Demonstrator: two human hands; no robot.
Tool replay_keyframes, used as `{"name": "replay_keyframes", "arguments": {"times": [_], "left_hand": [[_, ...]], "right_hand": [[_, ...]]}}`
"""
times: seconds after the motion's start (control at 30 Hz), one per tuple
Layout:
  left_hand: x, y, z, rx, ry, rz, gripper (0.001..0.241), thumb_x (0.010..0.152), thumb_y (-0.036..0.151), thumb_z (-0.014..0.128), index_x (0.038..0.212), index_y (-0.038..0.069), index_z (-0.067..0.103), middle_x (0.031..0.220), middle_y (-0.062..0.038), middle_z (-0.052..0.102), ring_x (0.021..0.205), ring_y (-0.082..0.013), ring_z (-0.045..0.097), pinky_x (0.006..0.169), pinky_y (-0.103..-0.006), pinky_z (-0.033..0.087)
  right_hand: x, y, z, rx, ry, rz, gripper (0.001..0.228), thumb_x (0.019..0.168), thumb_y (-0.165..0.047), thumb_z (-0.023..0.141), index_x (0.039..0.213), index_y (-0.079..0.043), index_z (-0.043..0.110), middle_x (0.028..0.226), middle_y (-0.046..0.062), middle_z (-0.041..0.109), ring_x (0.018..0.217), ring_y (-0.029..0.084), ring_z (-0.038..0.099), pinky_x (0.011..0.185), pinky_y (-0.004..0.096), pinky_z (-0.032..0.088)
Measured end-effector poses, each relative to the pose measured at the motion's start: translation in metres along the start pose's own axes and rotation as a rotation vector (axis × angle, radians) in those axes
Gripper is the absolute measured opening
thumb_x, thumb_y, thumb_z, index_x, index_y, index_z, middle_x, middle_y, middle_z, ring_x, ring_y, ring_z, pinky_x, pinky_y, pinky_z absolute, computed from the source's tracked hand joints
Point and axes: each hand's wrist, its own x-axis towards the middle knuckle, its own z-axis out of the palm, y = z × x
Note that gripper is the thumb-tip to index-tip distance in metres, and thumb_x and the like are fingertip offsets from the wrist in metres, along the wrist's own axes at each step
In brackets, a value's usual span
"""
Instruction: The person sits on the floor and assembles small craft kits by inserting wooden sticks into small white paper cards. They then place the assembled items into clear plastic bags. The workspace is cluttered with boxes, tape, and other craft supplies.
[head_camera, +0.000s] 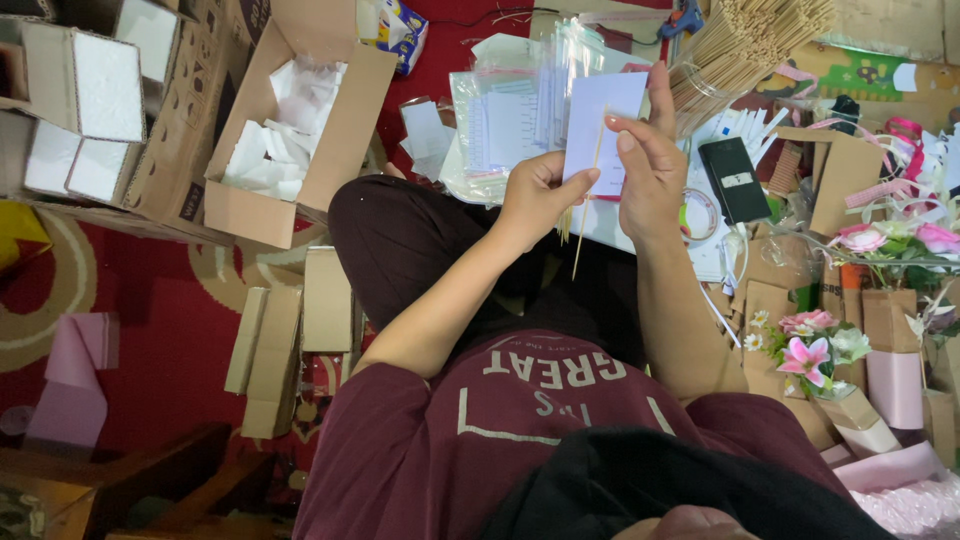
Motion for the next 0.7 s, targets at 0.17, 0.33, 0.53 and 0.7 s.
{"name": "replay_keyframes", "arguments": {"times": [0.17,0.33,0.53,0.7], "left_hand": [[-0.003,0.004,0.001,0.053,0.025,0.023,0.02,0.081,0.02,0.063,0.064,0.013,0.057,0.054,0.004,0.055,0.053,-0.0037,0.046,0.053,-0.0196,0.036],[-0.003,-0.009,0.007,0.09,0.097,0.066,0.027,0.081,0.02,0.063,0.059,0.016,0.048,0.055,0.01,0.04,0.056,-0.0032,0.034,0.052,-0.0206,0.029],[-0.007,-0.008,0.011,0.112,0.166,0.023,0.026,0.08,0.022,0.065,0.06,0.014,0.05,0.056,0.009,0.037,0.057,-0.0041,0.033,0.053,-0.0213,0.029],[-0.007,-0.019,0.012,0.154,0.191,0.037,0.023,0.081,0.023,0.064,0.063,0.014,0.052,0.058,0.009,0.034,0.058,-0.0048,0.031,0.053,-0.0218,0.028]], "right_hand": [[0.0,-0.003,0.002,-0.123,0.019,-0.035,0.02,0.099,-0.022,0.054,0.107,-0.007,0.066,0.152,0.016,0.02,0.146,0.029,0.018,0.123,0.047,0.019],[0.001,-0.007,0.008,-0.225,0.117,-0.049,0.007,0.093,-0.013,0.066,0.099,-0.01,0.069,0.15,0.013,0.026,0.144,0.028,0.023,0.124,0.052,0.016],[0.002,-0.006,0.012,-0.276,0.181,-0.054,0.01,0.087,-0.008,0.074,0.095,-0.011,0.068,0.148,0.014,0.029,0.143,0.029,0.024,0.123,0.051,0.016],[0.0,-0.003,0.01,-0.32,0.188,-0.101,0.014,0.086,-0.006,0.076,0.097,-0.011,0.068,0.148,0.014,0.028,0.143,0.029,0.025,0.122,0.048,0.021]]}}
